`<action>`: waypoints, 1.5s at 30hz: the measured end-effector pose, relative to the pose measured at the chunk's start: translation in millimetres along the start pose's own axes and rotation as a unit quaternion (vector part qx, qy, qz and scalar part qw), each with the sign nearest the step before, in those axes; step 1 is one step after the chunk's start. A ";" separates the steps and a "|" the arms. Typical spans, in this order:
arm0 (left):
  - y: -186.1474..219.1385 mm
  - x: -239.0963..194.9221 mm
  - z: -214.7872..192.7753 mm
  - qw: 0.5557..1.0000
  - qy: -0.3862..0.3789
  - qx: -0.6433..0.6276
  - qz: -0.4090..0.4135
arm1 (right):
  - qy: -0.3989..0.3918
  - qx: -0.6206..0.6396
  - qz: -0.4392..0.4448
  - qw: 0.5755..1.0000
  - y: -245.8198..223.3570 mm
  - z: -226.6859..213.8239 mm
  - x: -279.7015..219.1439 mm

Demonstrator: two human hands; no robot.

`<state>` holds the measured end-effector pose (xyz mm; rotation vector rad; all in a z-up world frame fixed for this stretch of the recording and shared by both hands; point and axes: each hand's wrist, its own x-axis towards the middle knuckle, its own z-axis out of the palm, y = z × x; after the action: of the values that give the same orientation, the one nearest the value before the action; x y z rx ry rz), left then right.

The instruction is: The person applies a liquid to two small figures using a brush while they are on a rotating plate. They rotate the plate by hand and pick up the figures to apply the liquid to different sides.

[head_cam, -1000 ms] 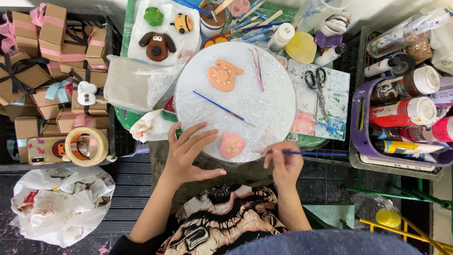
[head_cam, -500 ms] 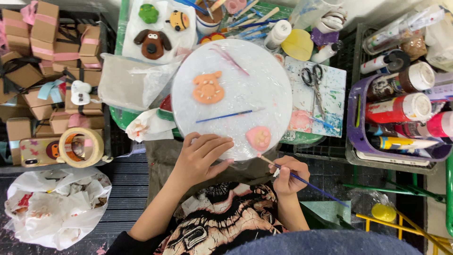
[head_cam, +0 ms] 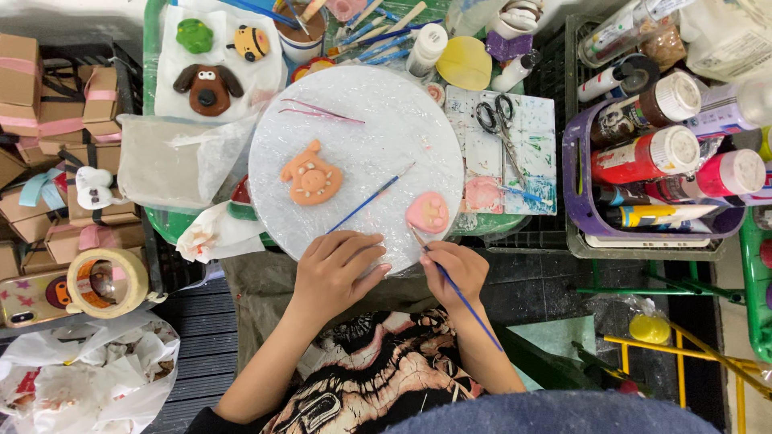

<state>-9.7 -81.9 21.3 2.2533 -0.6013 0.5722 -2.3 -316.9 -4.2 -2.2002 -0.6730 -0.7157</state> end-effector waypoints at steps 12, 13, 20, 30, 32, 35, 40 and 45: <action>-0.4 2.7 -2.3 1.000 0.015 0.015 -0.006 | 0.026 0.012 0.019 0.999 5.7 -11.8 -22.8; -1.0 2.5 -2.3 1.000 0.014 0.016 -0.006 | 0.027 0.011 0.024 0.999 6.9 -14.4 -25.7; -5.1 2.1 -0.3 0.999 0.022 0.038 0.004 | 0.050 0.065 0.068 0.994 7.0 -23.7 -32.4; -4.3 4.4 -2.8 0.999 0.014 0.043 0.004 | 0.027 0.005 0.015 1.000 -2.4 -15.1 -10.5; -4.6 2.7 -2.8 0.999 0.012 0.042 0.002 | 0.035 0.006 0.025 0.999 -1.5 -19.9 -18.1; -5.5 2.7 -2.2 0.999 0.013 0.039 0.002 | 0.036 0.007 0.047 0.998 4.1 -28.4 -25.3; -5.2 3.2 -3.8 0.999 0.011 0.045 0.002 | 0.039 0.071 0.071 0.994 6.9 -34.7 -26.9; -3.5 4.4 -3.2 0.999 0.010 0.048 -0.001 | 0.022 0.015 0.022 0.999 -4.4 -16.5 -16.7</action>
<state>-4.9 -78.5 23.9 2.3341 -0.5730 0.6333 -21.8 -330.7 -3.5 -2.1591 -0.6075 -0.7260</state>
